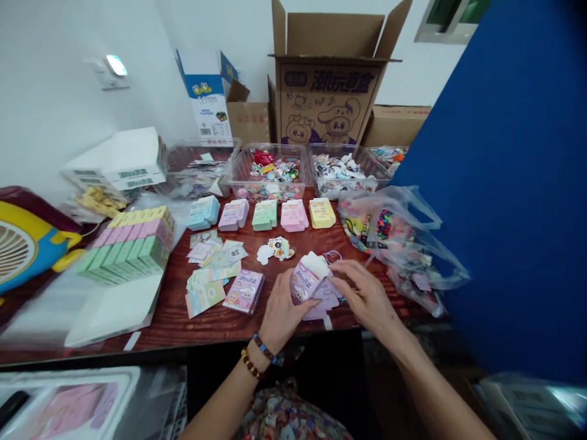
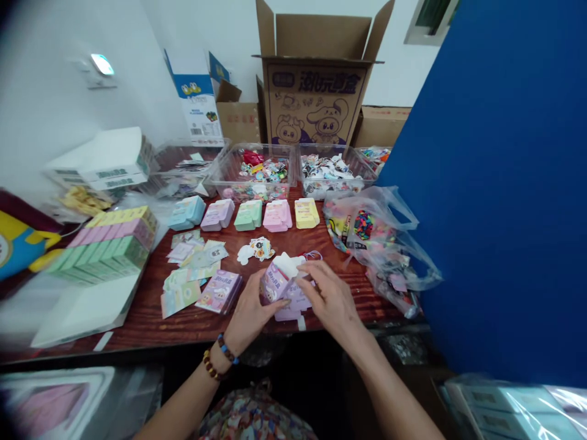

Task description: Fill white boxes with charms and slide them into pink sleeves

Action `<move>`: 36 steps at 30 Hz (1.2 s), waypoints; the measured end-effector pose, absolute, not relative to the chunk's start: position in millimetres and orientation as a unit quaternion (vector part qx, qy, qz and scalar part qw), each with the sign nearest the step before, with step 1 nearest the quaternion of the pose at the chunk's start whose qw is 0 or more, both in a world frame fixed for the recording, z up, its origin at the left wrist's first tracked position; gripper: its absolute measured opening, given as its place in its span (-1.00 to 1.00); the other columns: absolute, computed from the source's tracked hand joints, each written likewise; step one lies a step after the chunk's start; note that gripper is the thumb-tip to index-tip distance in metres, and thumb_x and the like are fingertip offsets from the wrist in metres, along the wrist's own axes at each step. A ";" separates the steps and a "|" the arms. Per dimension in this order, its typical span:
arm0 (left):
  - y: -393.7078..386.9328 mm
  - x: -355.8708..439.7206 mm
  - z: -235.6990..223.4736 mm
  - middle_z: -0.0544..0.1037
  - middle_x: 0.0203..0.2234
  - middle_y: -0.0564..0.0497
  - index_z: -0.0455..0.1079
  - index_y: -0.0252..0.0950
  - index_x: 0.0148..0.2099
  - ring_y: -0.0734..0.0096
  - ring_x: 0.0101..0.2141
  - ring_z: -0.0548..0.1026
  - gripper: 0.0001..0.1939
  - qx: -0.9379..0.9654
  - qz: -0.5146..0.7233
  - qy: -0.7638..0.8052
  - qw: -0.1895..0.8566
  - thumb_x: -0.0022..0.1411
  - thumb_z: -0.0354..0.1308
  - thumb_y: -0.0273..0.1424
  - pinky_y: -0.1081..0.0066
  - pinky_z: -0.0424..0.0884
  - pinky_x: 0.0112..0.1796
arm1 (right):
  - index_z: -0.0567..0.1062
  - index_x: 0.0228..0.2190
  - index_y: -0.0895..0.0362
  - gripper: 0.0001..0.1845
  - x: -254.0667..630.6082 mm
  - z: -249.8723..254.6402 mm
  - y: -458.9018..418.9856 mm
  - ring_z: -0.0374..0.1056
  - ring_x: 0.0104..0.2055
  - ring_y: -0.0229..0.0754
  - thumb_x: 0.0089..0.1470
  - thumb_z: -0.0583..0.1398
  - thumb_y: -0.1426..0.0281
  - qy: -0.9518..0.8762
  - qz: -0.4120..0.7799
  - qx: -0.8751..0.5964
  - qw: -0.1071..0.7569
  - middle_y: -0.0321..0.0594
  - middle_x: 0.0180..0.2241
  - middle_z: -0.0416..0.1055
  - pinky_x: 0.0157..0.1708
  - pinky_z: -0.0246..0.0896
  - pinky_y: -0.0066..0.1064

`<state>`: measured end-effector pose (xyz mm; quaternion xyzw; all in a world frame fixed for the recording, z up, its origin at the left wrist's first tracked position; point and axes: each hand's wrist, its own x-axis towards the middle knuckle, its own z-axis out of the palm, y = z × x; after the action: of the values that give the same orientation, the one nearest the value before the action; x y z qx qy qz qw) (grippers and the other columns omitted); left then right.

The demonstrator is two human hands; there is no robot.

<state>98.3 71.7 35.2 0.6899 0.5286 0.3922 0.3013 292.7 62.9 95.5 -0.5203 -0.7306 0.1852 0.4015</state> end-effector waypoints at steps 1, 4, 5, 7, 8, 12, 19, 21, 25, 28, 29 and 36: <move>70.1 100.3 36.8 0.39 0.06 -0.12 0.14 -0.24 0.18 0.13 0.09 0.38 -0.29 0.674 0.397 0.535 0.318 0.06 0.38 -0.28 0.09 0.30 0.13 | 0.46 -0.01 0.06 -0.69 288.3 89.4 58.1 0.43 -0.04 -0.07 0.23 0.14 0.29 -0.729 0.178 -0.517 0.411 -0.07 -0.01 0.45 -0.06 0.34 -0.28; 65.0 107.4 41.4 0.40 0.05 -0.13 0.15 -0.26 0.14 0.15 0.06 0.40 -0.31 0.640 0.401 0.546 0.363 0.05 0.38 -0.28 0.11 0.31 0.11 | 0.33 0.14 0.05 -0.57 276.4 73.0 48.5 0.43 0.01 -0.08 0.25 0.14 0.32 -0.713 0.154 -0.524 0.440 -0.05 0.06 0.40 0.01 0.34 -0.27; 63.5 109.5 42.2 0.40 0.04 -0.13 0.14 -0.26 0.14 0.15 0.06 0.40 -0.32 0.638 0.404 0.548 0.359 0.05 0.38 -0.30 0.11 0.31 0.11 | 0.33 0.14 0.05 -0.57 273.0 68.6 46.8 0.42 0.03 -0.08 0.25 0.14 0.33 -0.713 0.141 -0.524 0.444 -0.05 0.05 0.41 0.03 0.34 -0.26; 61.4 112.2 42.0 0.39 0.01 -0.14 0.12 -0.28 0.15 0.13 0.06 0.40 -0.33 0.647 0.418 0.547 0.327 0.06 0.36 -0.34 0.10 0.31 0.10 | 0.34 0.14 0.06 -0.57 266.7 61.3 45.1 0.39 0.08 -0.06 0.25 0.14 0.34 -0.726 0.120 -0.513 0.442 -0.04 0.04 0.42 0.06 0.32 -0.25; 60.8 112.9 41.1 0.38 0.00 -0.14 0.12 -0.28 0.15 0.13 0.06 0.40 -0.34 0.651 0.424 0.548 0.309 0.07 0.34 -0.36 0.09 0.31 0.10 | 0.33 0.16 0.06 -0.55 263.6 58.5 44.9 0.37 0.10 -0.05 0.25 0.14 0.34 -0.736 0.120 -0.504 0.435 -0.04 0.06 0.42 0.08 0.31 -0.24; 59.6 110.6 35.5 0.38 -0.01 -0.15 0.11 -0.29 0.14 0.13 0.02 0.41 -0.41 0.642 0.430 0.559 0.299 0.11 0.27 -0.38 0.07 0.34 0.07 | 0.33 0.17 0.06 -0.56 253.6 54.0 46.8 0.39 0.09 -0.07 0.27 0.09 0.36 -0.744 0.166 -0.477 0.438 -0.05 0.05 0.45 0.06 0.33 -0.25; 57.1 88.0 43.8 0.30 0.20 -0.15 0.09 -0.22 0.28 0.18 0.20 0.30 -0.45 0.684 0.426 0.434 0.402 0.31 0.11 -0.29 0.16 0.22 0.21 | 0.53 -0.11 0.10 -0.67 266.4 62.5 51.6 0.44 -0.27 -0.14 0.29 0.05 0.25 -0.695 0.293 -0.506 0.419 -0.17 -0.28 0.52 -0.25 0.35 -0.38; 57.4 81.3 50.4 0.32 0.21 -0.13 0.13 -0.20 0.28 0.19 0.19 0.31 -0.52 0.675 0.421 0.409 0.448 0.36 0.04 -0.30 0.19 0.24 0.20 | 0.53 -0.13 0.10 -0.64 273.2 62.8 51.6 0.41 -0.33 -0.16 0.30 0.03 0.20 -0.683 0.349 -0.498 0.404 -0.21 -0.34 0.49 -0.31 0.33 -0.41; 58.9 71.7 59.9 0.40 0.13 -0.12 0.10 -0.19 0.28 0.21 0.08 0.43 -0.49 0.634 0.401 0.353 0.559 0.34 0.09 -0.32 0.23 0.37 0.09 | 0.53 -0.15 0.10 -0.62 281.8 63.6 52.2 0.39 -0.34 -0.18 0.30 0.02 0.17 -0.677 0.414 -0.472 0.384 -0.22 -0.34 0.47 -0.32 0.31 -0.42; 57.7 67.3 62.4 0.43 0.10 -0.12 0.08 -0.18 0.30 0.21 0.07 0.44 -0.44 0.627 0.382 0.341 0.587 0.31 0.13 -0.33 0.24 0.39 0.07 | 0.54 -0.14 0.10 -0.62 284.7 66.4 53.8 0.38 -0.36 -0.18 0.29 0.04 0.16 -0.685 0.438 -0.452 0.367 -0.22 -0.34 0.48 -0.33 0.30 -0.42; 56.7 66.3 62.8 0.44 0.09 -0.12 0.09 -0.18 0.29 0.21 0.07 0.44 -0.44 0.629 0.380 0.341 0.587 0.30 0.14 -0.32 0.24 0.39 0.06 | 0.54 -0.14 0.09 -0.62 285.2 67.2 54.1 0.38 -0.37 -0.18 0.29 0.04 0.16 -0.686 0.446 -0.445 0.363 -0.22 -0.34 0.48 -0.34 0.30 -0.42; 51.8 61.5 65.2 0.48 0.04 -0.09 0.14 -0.16 0.24 0.21 0.06 0.45 -0.49 0.603 0.361 0.330 0.630 0.29 0.16 -0.34 0.25 0.40 0.04 | 0.44 0.00 0.04 -0.66 284.7 63.4 49.6 0.35 -0.38 -0.22 0.27 0.09 0.18 -0.669 0.466 -0.439 0.376 -0.29 -0.37 0.43 -0.35 0.24 -0.45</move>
<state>61.5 51.8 65.2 0.6033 0.3299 0.3606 0.6303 284.7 49.6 63.4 -0.4390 -0.6695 0.4663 0.3764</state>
